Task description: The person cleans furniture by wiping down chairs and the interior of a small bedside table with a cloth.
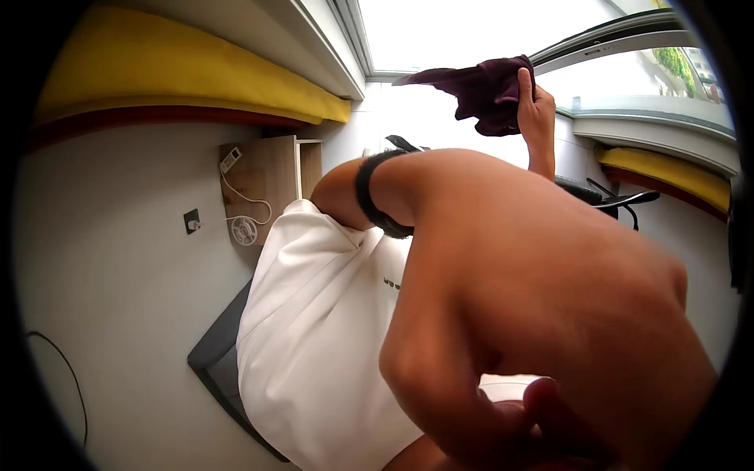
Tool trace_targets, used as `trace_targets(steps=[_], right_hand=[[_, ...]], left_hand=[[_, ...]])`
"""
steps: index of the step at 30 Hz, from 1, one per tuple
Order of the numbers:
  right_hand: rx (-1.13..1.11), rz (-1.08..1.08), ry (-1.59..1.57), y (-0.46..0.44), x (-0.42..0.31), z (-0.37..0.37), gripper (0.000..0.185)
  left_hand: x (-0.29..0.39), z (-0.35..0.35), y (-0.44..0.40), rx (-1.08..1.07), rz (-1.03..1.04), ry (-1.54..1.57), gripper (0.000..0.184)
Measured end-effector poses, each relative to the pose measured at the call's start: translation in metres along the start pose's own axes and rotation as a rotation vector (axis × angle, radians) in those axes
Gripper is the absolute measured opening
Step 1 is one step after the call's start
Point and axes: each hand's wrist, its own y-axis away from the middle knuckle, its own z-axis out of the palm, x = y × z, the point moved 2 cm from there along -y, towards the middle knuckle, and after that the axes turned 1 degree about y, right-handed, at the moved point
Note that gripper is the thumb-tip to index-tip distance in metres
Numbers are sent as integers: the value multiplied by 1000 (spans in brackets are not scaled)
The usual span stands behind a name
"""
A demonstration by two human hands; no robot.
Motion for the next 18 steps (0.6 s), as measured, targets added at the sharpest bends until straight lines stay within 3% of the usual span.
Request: trace_targets(steps=[1,5,6,9,11,12,13,18], right_hand=[[8,-4,-25,-1,-2,2,61],[143,-113,-9,-15,-3,15,40],[108,-56,17,-21,0,14,39],[240,-220,130,-30,-1,10,36],[342,-82,26,-39,-5,17,37],[393,-49,-1,-47,0,19,38],[431,-172,69,-50,0,17,39],[575,-170,-53,-48,-6,-3,37]], left_hand=[[2,-9,0,12,-25,-30,33],[17,-42,0,29,-150,-175,26],[22,-49,3,33,-180,-204,25],[44,-64,11,65,-266,-293,23],[65,-69,22,57,-309,-386,24],[74,-76,25,31,-334,-410,24],[78,-76,29,5,-341,-427,23],[93,-95,21,-179,-348,-558,21]])
